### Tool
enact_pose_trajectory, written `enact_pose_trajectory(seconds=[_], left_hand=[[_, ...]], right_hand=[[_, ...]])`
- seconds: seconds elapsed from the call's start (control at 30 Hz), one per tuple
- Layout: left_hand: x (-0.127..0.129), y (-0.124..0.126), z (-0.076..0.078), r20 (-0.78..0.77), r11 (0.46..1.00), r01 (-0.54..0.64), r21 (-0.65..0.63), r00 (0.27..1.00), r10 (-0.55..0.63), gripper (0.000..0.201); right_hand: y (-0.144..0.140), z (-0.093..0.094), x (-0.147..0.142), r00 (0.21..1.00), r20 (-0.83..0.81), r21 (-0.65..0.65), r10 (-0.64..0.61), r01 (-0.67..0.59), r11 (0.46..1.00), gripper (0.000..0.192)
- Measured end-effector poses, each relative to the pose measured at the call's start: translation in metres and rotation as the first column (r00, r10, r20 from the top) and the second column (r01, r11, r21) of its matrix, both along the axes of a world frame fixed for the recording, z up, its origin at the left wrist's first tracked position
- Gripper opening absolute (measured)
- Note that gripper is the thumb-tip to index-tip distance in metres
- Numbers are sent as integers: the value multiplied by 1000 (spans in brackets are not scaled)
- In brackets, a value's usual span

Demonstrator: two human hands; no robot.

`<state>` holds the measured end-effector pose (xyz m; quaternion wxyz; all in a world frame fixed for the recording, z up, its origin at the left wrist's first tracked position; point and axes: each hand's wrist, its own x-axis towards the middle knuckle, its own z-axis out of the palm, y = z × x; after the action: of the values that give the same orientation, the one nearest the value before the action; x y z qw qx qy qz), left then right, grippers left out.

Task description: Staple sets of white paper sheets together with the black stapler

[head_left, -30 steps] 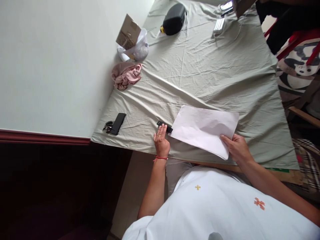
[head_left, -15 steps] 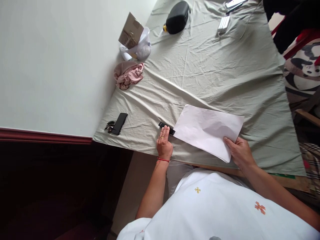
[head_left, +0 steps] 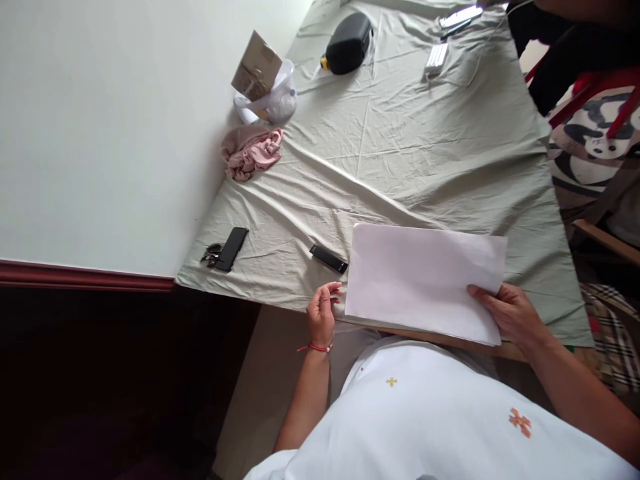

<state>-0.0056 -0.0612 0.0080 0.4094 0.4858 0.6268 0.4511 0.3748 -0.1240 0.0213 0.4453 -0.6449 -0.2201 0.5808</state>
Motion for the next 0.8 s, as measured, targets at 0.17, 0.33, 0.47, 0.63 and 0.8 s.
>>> enact_pose_trajectory(seconds=[0.17,0.33,0.47,0.63,0.8], left_hand=[[8,-1,7,243,983,169,-76,959,-146,54],[16,11,7,209,965,240,-107,954,-214,47],[24,18,0,165,980,186,-70,971,-173,43],[26,20,-12,141,980,194,-48,972,-186,44],[25,20,-20,120,982,188,-32,976,-183,44]], right_hand=[[9,1,-3,994,4,19,112,-112,994,51],[23,-1,-1,985,27,50,168,-169,984,54],[33,-6,1,989,97,125,111,-123,985,49],[37,-18,-1,966,250,182,60,-108,977,45],[31,-32,0,913,408,252,22,-135,958,41]])
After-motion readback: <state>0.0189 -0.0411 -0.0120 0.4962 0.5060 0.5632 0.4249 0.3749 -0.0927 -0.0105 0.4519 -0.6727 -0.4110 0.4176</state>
